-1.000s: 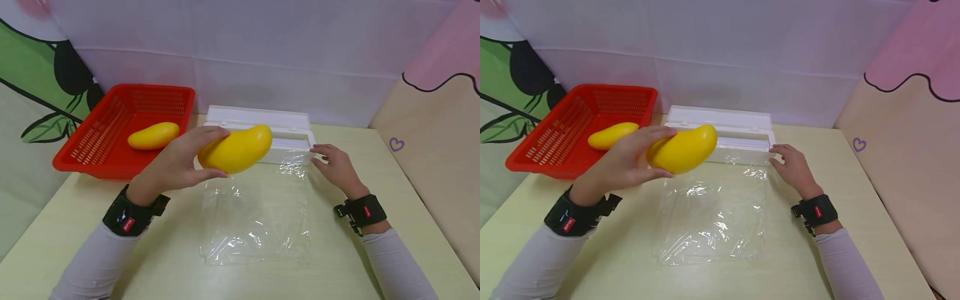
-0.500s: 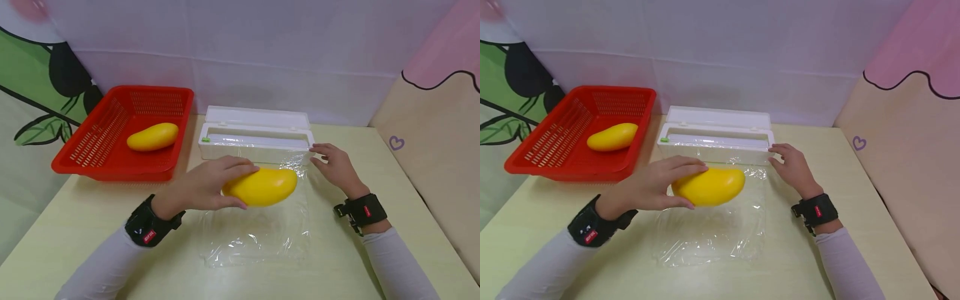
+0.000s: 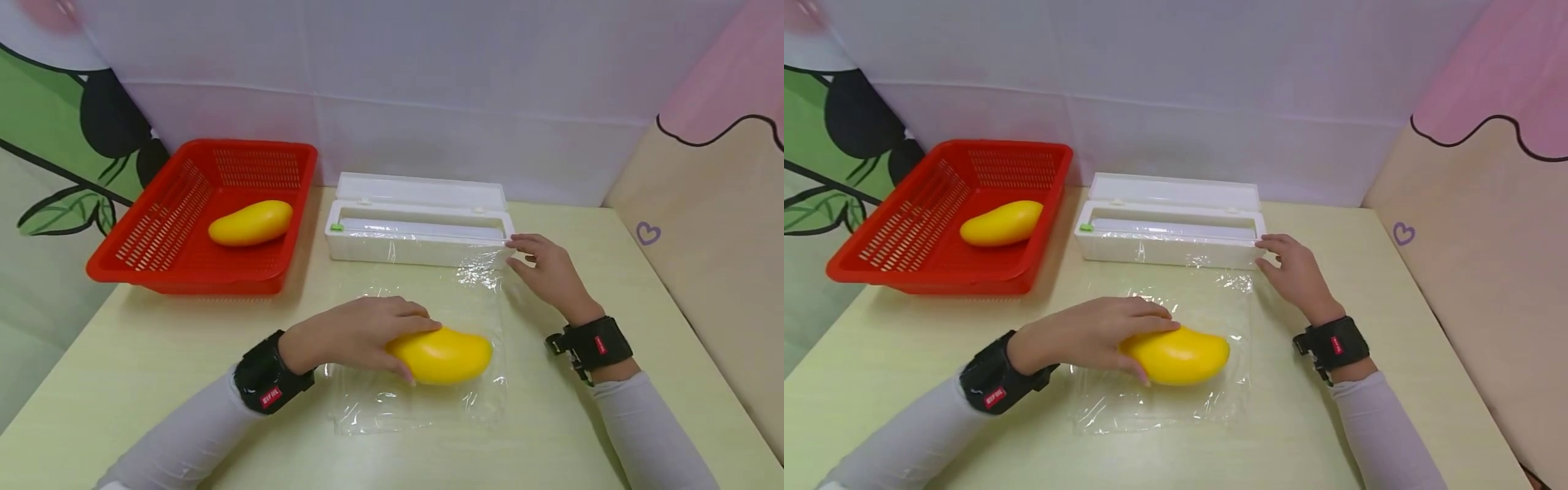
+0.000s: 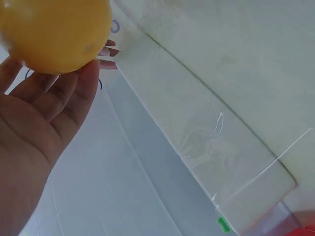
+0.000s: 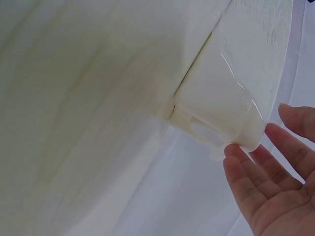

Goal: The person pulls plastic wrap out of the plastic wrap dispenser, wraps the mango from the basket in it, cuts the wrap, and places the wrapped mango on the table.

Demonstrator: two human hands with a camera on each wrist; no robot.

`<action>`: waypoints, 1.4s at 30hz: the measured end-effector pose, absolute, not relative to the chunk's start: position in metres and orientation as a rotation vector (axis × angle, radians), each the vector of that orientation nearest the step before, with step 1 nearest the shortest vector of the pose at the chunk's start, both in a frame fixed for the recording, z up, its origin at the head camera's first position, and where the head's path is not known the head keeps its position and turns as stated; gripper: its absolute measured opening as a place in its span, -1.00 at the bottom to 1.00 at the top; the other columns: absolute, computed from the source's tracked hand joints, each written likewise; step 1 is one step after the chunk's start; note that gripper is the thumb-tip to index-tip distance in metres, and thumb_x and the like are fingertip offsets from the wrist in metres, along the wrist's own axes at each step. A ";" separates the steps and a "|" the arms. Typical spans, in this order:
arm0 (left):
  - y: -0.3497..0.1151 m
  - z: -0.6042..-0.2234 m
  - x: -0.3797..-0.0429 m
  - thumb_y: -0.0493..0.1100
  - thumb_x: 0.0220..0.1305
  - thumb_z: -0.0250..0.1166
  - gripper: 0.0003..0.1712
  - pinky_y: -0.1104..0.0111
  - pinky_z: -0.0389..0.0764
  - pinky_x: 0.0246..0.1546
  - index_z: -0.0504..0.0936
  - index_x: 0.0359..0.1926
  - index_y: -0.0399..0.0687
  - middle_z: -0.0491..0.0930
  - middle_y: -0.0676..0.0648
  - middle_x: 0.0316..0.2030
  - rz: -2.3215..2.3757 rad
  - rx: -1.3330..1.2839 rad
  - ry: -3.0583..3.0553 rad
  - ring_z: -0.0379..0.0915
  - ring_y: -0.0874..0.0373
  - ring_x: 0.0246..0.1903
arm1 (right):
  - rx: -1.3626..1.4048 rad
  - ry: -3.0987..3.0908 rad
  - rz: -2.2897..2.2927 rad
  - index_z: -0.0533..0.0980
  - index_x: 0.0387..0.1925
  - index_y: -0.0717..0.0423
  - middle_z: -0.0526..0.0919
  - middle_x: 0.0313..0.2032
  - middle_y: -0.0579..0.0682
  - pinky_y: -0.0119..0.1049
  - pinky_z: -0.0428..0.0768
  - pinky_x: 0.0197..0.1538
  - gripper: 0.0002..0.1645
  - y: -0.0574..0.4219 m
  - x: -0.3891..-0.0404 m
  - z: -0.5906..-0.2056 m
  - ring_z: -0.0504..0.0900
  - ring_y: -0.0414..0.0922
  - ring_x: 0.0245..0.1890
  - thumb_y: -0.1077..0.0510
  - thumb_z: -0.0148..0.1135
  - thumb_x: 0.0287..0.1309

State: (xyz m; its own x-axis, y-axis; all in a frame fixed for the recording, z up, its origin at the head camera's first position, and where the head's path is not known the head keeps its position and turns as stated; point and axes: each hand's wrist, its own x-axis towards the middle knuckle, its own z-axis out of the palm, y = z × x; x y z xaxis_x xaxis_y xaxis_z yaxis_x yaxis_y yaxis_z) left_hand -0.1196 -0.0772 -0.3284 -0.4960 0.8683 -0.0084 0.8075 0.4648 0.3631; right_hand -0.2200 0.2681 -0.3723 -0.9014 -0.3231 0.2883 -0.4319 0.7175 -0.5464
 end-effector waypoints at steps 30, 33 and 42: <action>-0.068 -0.336 -0.111 0.31 0.07 0.44 -0.13 0.28 0.49 0.16 0.44 0.36 0.13 0.52 0.11 0.15 0.348 1.311 2.441 0.46 0.18 0.11 | 0.641 -2.836 0.966 0.49 0.20 0.35 0.39 0.29 0.29 0.16 0.53 0.13 -0.49 0.270 -0.219 -0.369 0.47 0.24 0.19 0.24 0.32 0.26; -0.068 -0.337 -0.111 0.32 0.08 0.43 -0.13 0.26 0.48 0.18 0.43 0.36 0.13 0.52 0.10 0.17 0.348 1.312 2.438 0.45 0.17 0.14 | 0.661 -2.862 0.906 0.47 0.22 0.32 0.34 0.31 0.32 0.21 0.46 0.20 -0.46 0.269 -0.219 -0.368 0.41 0.27 0.23 0.20 0.33 0.26; -0.068 -0.337 -0.111 0.34 0.09 0.39 -0.14 0.26 0.48 0.18 0.43 0.37 0.16 0.52 0.12 0.18 0.354 1.282 2.437 0.44 0.17 0.14 | 0.717 -2.892 0.768 0.46 0.22 0.29 0.31 0.34 0.33 0.25 0.25 0.34 -0.44 0.265 -0.214 -0.364 0.27 0.28 0.35 0.16 0.35 0.24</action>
